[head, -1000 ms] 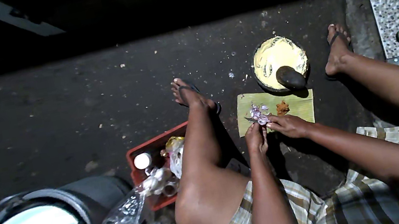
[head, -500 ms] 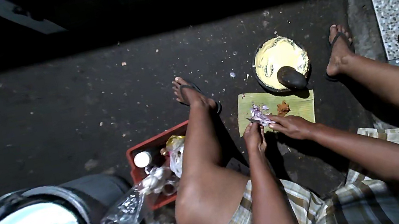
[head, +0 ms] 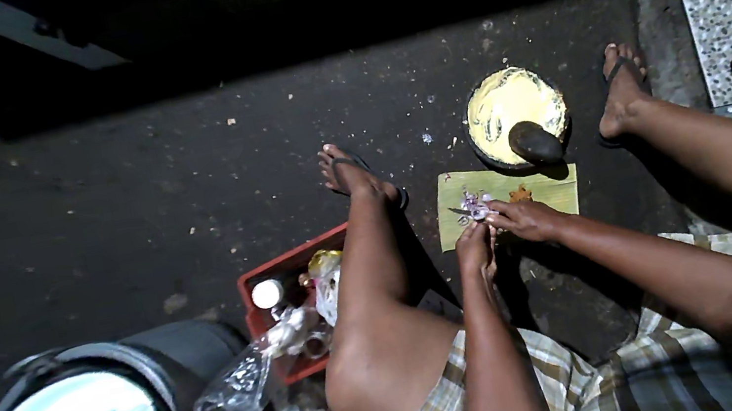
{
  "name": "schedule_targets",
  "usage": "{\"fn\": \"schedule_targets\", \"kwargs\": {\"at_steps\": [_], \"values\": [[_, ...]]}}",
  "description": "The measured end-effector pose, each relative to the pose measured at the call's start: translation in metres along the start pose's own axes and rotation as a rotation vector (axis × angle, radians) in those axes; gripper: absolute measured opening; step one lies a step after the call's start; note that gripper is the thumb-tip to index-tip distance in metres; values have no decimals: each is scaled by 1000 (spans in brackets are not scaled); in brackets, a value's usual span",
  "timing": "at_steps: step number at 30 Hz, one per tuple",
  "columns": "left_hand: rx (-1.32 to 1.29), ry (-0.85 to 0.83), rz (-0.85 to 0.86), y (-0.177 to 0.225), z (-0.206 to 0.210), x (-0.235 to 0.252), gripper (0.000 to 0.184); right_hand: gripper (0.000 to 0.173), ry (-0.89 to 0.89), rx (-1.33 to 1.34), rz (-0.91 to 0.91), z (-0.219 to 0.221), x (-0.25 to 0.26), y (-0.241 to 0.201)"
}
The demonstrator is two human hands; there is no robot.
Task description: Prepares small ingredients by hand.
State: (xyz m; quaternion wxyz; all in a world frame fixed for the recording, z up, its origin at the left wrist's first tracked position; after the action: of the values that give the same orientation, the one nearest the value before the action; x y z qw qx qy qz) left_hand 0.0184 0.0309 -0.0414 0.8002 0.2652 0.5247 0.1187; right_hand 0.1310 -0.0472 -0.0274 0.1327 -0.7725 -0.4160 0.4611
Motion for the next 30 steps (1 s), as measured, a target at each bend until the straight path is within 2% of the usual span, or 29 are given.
{"fn": "schedule_targets", "kwargs": {"at_steps": [4, 8, 20, 26, 30], "values": [[-60, 77, 85, 3, -8, 4, 13, 56, -28, -3, -24, 5, -22, -3], [-87, 79, 70, 3, -4, 3, 16, 56, -35, 2, -11, 3, -35, -1], [13, -15, -28, -1, 3, -3, 14, 52, 7, 38, 22, 1, 6, 4], [-126, 122, 126, 5, -6, 3, 14, 55, -26, 6, -16, 5, -25, -3], [-118, 123, 120, 5, -5, 3, 16, 55, -18, 5, -12, 2, -33, -1]]}}
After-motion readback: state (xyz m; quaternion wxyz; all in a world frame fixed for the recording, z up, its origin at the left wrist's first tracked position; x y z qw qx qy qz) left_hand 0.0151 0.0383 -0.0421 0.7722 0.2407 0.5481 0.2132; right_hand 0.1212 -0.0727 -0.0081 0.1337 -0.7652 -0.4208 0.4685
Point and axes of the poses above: each hand's wrist, its own x-axis towards the middle knuckle, its own z-axis out of the palm, y = z × x, the point moved 4 cm from there along x, towards the middle knuckle, and after that the axes turned 6 degrees about -x, right-handed, at the moved point
